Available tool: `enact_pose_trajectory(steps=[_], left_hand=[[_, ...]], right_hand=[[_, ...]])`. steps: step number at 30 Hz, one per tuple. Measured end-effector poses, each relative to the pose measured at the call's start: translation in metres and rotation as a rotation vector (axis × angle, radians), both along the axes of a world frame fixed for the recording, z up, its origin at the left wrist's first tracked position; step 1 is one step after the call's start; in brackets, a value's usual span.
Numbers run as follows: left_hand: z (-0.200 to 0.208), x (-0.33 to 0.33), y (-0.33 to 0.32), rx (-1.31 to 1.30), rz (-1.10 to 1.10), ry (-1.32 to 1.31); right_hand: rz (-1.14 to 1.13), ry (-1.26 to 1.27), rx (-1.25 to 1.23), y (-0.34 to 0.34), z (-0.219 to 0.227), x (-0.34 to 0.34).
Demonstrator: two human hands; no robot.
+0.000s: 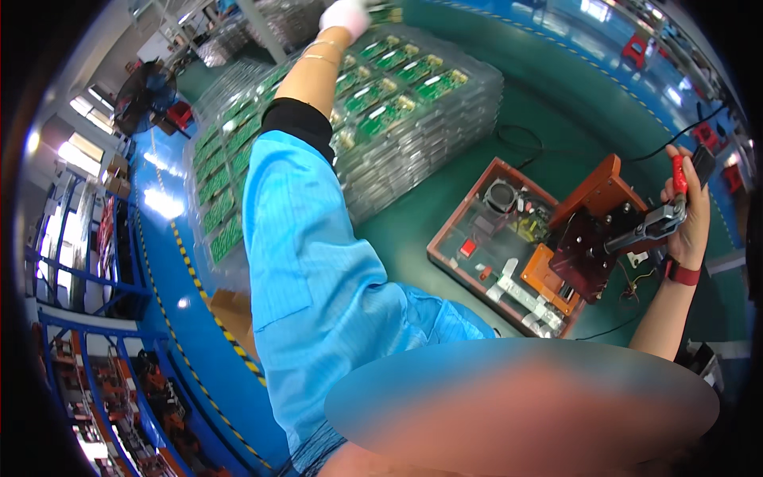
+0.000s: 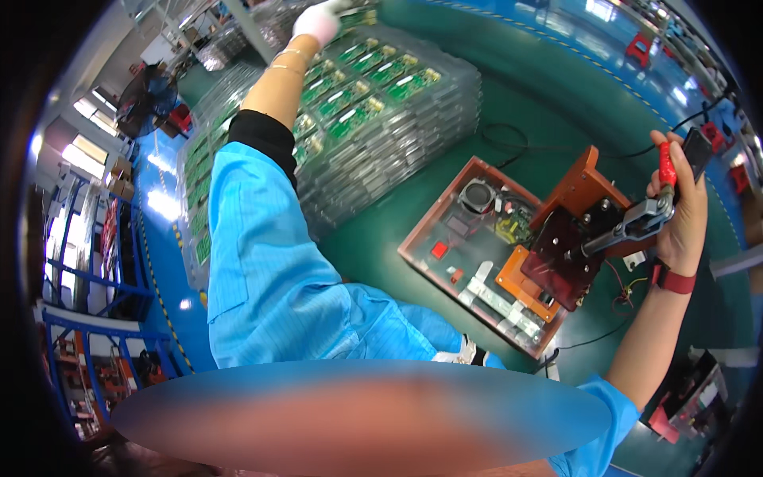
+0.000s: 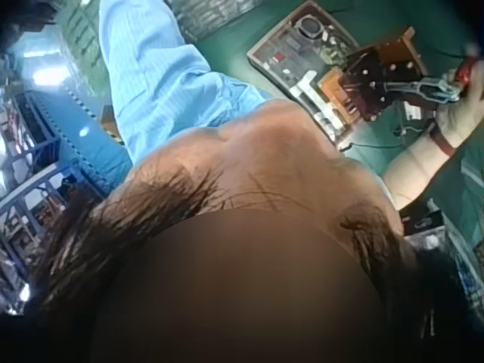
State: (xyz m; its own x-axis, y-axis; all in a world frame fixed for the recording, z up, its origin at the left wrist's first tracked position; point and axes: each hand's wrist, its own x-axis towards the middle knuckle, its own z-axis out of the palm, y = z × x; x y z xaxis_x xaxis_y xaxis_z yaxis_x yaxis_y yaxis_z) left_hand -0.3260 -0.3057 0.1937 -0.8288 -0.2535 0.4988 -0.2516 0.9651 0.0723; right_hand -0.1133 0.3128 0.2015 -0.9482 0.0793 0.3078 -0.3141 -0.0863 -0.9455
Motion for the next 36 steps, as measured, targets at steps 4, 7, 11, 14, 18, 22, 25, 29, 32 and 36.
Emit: enact_pose_trajectory(steps=[4, 7, 11, 14, 18, 22, 25, 29, 32, 36], left_hand=[[-0.016, -0.014, -0.031, 0.108, 0.031, 0.005], [-0.033, -0.034, -0.038, 0.226, 0.026, -0.040], [-0.044, -0.070, -0.060, 0.052, 0.000, -0.328], [-0.050, -0.090, -0.060, 0.094, 0.076, -0.250], [-0.042, -0.099, -0.052, 0.056, 0.059, -0.267], [-0.067, -0.129, -0.085, 0.058, 0.001, -0.337], [-0.072, -0.134, -0.104, 0.044, -0.005, -0.394], [-0.059, -0.122, -0.114, 0.013, 0.105, -0.507], [-0.042, -0.099, -0.039, 0.095, 0.140, -0.392], [-0.042, -0.092, -0.070, 0.143, 0.013, -0.123]], right_hand=[[-0.004, -0.022, -0.031, 0.006, -0.002, 0.011], [-0.044, -0.017, -0.035, 0.009, -0.002, 0.013], [-0.033, -0.022, -0.057, 0.015, -0.006, 0.013], [-0.017, -0.012, -0.078, 0.023, -0.008, 0.013], [-0.068, 0.003, -0.090, 0.022, -0.008, 0.018], [-0.124, 0.024, -0.094, 0.015, -0.008, 0.022], [-0.114, 0.023, -0.027, 0.009, -0.005, 0.023], [-0.063, 0.060, -0.013, -0.001, -0.004, 0.021], [-0.147, 0.048, -0.025, 0.003, -0.005, 0.026], [-0.066, 0.015, -0.022, -0.001, -0.001, 0.023]])
